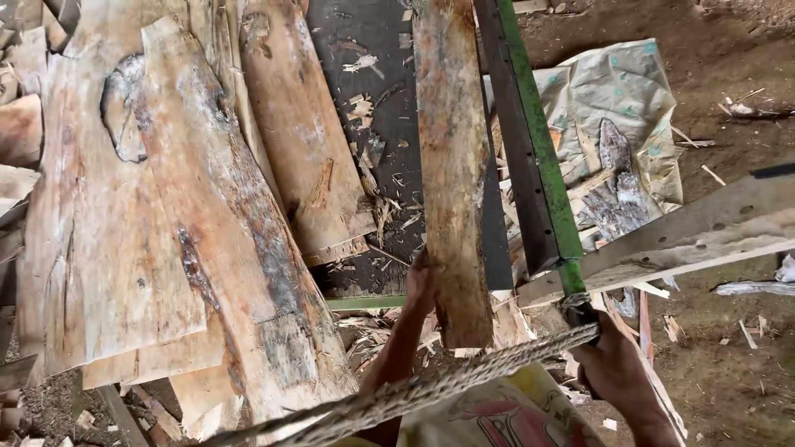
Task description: Manually trimming and stacking thin wood sheets using a lever-operated cutter.
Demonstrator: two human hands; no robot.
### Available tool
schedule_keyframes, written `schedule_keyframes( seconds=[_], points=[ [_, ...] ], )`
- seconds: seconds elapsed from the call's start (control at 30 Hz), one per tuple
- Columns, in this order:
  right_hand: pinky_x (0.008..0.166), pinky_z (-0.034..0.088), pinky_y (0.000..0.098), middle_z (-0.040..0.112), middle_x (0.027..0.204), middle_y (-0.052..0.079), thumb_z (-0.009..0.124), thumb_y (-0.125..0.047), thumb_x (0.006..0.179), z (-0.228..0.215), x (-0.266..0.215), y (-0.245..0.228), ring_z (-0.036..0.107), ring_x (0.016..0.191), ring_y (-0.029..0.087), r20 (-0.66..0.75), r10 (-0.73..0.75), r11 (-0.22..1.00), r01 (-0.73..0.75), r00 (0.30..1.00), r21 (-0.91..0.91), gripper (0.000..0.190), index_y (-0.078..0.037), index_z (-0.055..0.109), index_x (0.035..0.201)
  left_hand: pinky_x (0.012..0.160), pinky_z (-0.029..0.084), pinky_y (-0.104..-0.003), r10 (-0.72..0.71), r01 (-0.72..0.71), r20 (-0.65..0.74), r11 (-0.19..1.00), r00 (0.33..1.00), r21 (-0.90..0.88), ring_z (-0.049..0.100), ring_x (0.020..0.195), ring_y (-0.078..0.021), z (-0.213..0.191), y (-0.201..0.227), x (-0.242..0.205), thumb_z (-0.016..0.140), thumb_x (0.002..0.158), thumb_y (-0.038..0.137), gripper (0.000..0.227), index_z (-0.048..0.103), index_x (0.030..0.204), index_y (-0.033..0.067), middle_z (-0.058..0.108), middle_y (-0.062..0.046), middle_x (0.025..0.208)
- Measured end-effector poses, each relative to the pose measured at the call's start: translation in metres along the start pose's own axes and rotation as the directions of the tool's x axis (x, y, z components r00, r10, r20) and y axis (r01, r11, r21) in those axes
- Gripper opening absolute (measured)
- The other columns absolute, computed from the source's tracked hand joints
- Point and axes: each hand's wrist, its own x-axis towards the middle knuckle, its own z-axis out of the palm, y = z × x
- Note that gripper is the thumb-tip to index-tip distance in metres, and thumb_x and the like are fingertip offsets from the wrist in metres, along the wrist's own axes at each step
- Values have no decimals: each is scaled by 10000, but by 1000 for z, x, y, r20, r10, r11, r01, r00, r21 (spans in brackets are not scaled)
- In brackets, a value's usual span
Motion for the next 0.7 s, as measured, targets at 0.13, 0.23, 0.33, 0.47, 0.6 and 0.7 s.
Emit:
schedule_keyframes(
  seconds=[0.13, 0.23, 0.33, 0.47, 0.6, 0.7],
  points=[
    [443, 525, 397, 656, 631, 145, 704, -182, 903, -5, -4, -24, 635, 470, 217, 27, 85, 994, -83, 996, -74, 486, -61, 540, 1343, 1007, 572, -432, -159, 159, 50, 987, 986, 1, 635, 1211, -305, -2, 25, -7, 627, 903, 23, 650, 475, 1529, 114, 636, -163, 1388],
    [444, 505, 405, 646, 648, 121, 732, -158, 872, 3, 6, -4, 617, 480, 226, 26, 57, 997, -55, 998, -60, 516, -43, 531, 1334, 1026, 572, -476, -194, 220, 125, 943, 973, -251, 657, 1175, -345, -14, 1, 17, 610, 869, -3, 658, 478, 1506, 98, 644, -149, 1361],
    [478, 497, 373, 676, 661, 89, 749, -184, 858, 9, 12, 13, 646, 527, 195, -4, -13, 992, 12, 1000, -127, 501, -42, 577, 1306, 1037, 599, -473, -52, 120, 272, 963, 961, -240, 695, 1161, -387, -42, -29, 48, 650, 883, 23, 616, 503, 1479, -23, 690, -234, 1321],
    [478, 462, 374, 640, 703, 87, 717, -171, 833, 11, 6, 13, 579, 544, 189, -1, -51, 998, 51, 999, -26, 481, -38, 591, 1277, 928, 613, -461, 110, -35, 273, 963, 956, -268, 674, 1088, -320, -88, -58, 64, 725, 836, 44, 666, 515, 1467, 26, 677, -156, 1265],
    [511, 476, 305, 643, 732, 27, 703, -138, 832, 10, 7, 21, 575, 595, 117, -45, -209, 975, 205, 977, -88, 395, -15, 603, 1194, 898, 577, -434, 84, 31, 290, 929, 953, -369, 644, 1108, -328, -94, -19, 28, 723, 942, 131, 559, 591, 1445, -74, 649, -211, 1302],
    [458, 436, 349, 593, 648, 80, 658, -119, 879, 6, -9, -18, 549, 518, 165, 35, -51, 996, 53, 998, -73, 264, 8, 630, 1109, 1196, 408, -420, 409, -493, 305, 820, 860, 292, 493, 1479, -291, -152, -133, 124, 424, 1209, 206, 455, 644, 1556, 10, 501, -144, 1654]
  ],
)
